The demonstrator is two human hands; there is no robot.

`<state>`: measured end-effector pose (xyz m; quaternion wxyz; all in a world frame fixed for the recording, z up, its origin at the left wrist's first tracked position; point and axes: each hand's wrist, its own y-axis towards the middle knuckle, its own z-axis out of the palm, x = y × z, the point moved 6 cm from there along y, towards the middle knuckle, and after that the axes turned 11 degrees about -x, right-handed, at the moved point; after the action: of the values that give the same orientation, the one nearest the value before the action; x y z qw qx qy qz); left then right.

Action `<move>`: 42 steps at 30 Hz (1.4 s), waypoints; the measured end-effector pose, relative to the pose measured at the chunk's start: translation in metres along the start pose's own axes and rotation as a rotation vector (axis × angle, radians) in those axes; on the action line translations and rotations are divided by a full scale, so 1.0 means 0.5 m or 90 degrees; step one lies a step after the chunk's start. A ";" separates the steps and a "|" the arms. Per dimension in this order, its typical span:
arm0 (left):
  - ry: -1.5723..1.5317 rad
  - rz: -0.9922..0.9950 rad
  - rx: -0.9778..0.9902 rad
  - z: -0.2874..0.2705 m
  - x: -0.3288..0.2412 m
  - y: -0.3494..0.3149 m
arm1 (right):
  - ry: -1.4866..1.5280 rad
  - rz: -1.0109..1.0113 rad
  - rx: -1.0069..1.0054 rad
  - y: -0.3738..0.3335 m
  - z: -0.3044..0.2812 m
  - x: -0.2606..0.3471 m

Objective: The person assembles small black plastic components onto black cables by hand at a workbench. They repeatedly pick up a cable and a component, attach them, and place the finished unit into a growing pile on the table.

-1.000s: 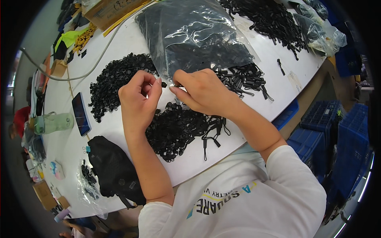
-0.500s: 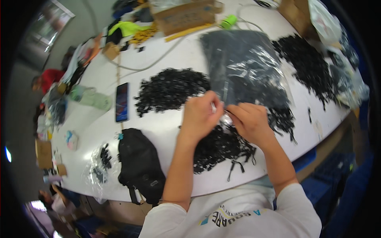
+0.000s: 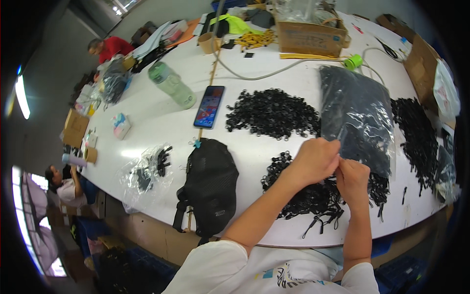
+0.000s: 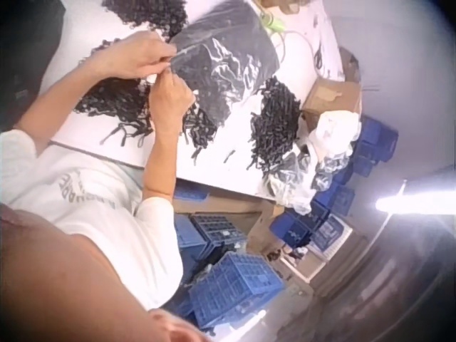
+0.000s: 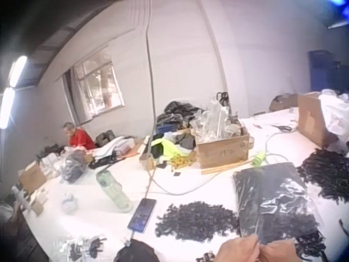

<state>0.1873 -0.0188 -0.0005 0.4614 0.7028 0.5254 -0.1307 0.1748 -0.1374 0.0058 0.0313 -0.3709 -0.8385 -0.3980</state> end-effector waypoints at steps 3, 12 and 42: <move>0.003 -0.030 -0.011 -0.004 0.007 0.001 | -0.007 0.007 0.000 0.001 -0.001 0.001; -0.084 -0.061 -0.040 -0.006 0.020 0.001 | 0.056 0.000 -0.035 -0.004 -0.007 -0.005; -0.460 -0.443 0.192 0.035 0.016 -0.012 | 0.078 -0.045 -0.167 -0.018 -0.024 -0.032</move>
<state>0.1906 -0.0275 -0.0181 0.4361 0.4557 0.5105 -0.5844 0.1774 -0.1589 0.0024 0.0197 -0.3167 -0.7885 -0.5269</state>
